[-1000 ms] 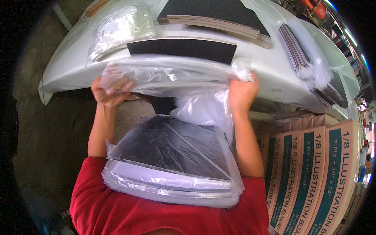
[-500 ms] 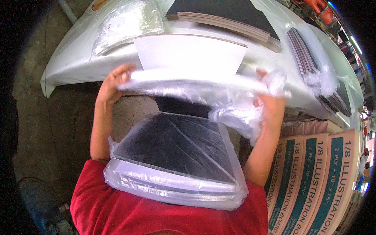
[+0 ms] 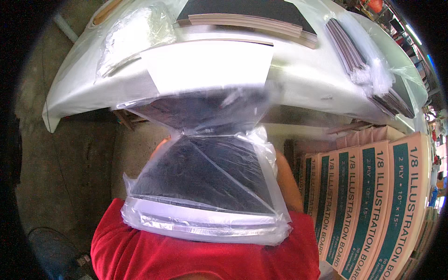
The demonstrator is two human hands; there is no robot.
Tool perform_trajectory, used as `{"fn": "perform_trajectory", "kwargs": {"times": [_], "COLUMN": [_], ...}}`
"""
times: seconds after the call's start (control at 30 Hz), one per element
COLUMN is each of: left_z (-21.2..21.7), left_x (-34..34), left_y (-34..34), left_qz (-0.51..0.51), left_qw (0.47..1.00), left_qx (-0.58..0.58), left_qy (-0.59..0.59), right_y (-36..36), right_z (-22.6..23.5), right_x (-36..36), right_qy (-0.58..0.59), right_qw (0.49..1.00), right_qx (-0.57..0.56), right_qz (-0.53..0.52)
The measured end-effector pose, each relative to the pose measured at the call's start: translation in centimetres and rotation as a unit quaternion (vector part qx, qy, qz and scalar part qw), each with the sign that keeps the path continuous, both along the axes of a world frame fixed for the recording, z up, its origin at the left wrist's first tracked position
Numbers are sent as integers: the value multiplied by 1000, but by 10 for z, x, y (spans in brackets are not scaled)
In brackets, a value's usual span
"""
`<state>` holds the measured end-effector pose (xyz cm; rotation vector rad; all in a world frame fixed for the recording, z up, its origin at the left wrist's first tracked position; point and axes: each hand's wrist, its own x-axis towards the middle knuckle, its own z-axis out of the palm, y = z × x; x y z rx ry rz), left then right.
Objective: The person places a plastic sleeve over a stack of white and black illustration boards, pulling the sleeve down by hand to cover the boards one by one.
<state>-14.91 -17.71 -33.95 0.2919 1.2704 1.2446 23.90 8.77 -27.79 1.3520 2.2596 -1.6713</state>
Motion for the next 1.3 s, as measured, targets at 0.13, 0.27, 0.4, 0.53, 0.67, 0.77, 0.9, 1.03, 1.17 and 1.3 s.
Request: {"fn": "perform_trajectory", "kwargs": {"times": [0.13, 0.27, 0.4, 0.53, 0.67, 0.77, 0.9, 1.03, 1.17, 1.3], "left_z": [86, 227, 314, 378, 376, 367, 351, 330, 352, 370], "left_x": [-39, -69, -26, 36, 101, 116, 121, 100, 98, 118], "left_y": [21, 50, 80, 122, 133, 134, 143, 175, 163, 137], "left_qz": [-107, -16, -70, -490, -69, -107, -48, 21, 25, -178], "left_qw": [936, 962, 956, 796, 834, 801, 805, 846, 844, 783], "left_qx": [-140, 163, 179, 268, 357, 320, 405, 367, 439, 371], "left_qy": [304, 216, 221, 234, 415, 494, 430, 386, 309, 467], "right_y": [54, 41, 29, 26, -23, -44, -33, -45, -62, -59], "right_z": [97, 266, 329, 335, 318, 310, 301, 311, 308, 292], "right_x": [23, -12, -58, -106, -145, -147, -140, -125, -118, -125], "right_qy": [125, 274, 417, 497, 564, 606, 600, 649, 626, 591], "right_qw": [954, 906, 861, 849, 817, 778, 787, 727, 760, 786], "right_qx": [192, 249, 281, 177, -98, -145, -90, -173, -168, -181], "right_qz": [-193, -203, -79, 28, 62, 83, 113, 144, 38, 17]}}
